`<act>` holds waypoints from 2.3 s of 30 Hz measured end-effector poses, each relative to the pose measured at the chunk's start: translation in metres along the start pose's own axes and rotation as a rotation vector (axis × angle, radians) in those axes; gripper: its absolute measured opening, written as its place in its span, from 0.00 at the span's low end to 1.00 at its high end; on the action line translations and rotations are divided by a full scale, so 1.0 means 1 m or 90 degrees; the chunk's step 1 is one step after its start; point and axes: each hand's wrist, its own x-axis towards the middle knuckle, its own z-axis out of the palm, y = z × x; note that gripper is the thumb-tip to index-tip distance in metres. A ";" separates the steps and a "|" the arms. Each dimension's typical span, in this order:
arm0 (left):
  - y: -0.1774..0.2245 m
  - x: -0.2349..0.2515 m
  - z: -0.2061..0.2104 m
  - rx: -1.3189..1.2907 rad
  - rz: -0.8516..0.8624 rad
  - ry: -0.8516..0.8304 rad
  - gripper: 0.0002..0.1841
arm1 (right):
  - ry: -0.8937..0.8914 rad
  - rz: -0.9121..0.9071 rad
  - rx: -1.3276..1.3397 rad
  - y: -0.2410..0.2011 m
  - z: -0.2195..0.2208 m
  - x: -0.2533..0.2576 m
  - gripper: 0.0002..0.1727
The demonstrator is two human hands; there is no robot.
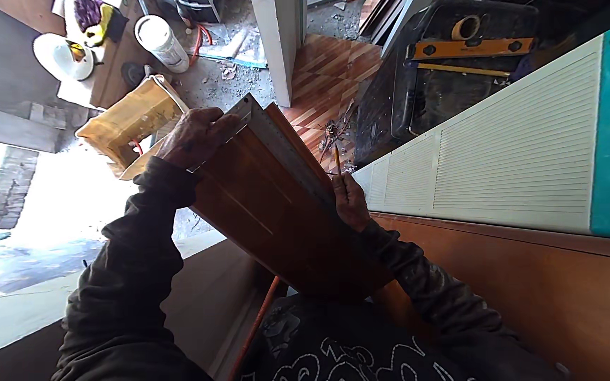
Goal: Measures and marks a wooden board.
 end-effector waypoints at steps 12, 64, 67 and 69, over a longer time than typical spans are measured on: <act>0.003 -0.001 -0.005 0.021 0.000 0.006 0.29 | 0.001 0.011 0.011 -0.003 -0.003 -0.004 0.20; 0.025 -0.002 -0.003 0.030 -0.039 0.027 0.32 | 0.013 0.023 0.015 -0.006 -0.011 -0.001 0.19; 0.023 0.000 -0.001 0.041 -0.025 0.030 0.32 | 0.010 0.027 0.026 -0.007 -0.011 -0.002 0.18; 0.022 0.000 0.001 0.055 -0.018 0.026 0.32 | 0.006 0.028 0.028 -0.006 -0.011 -0.002 0.18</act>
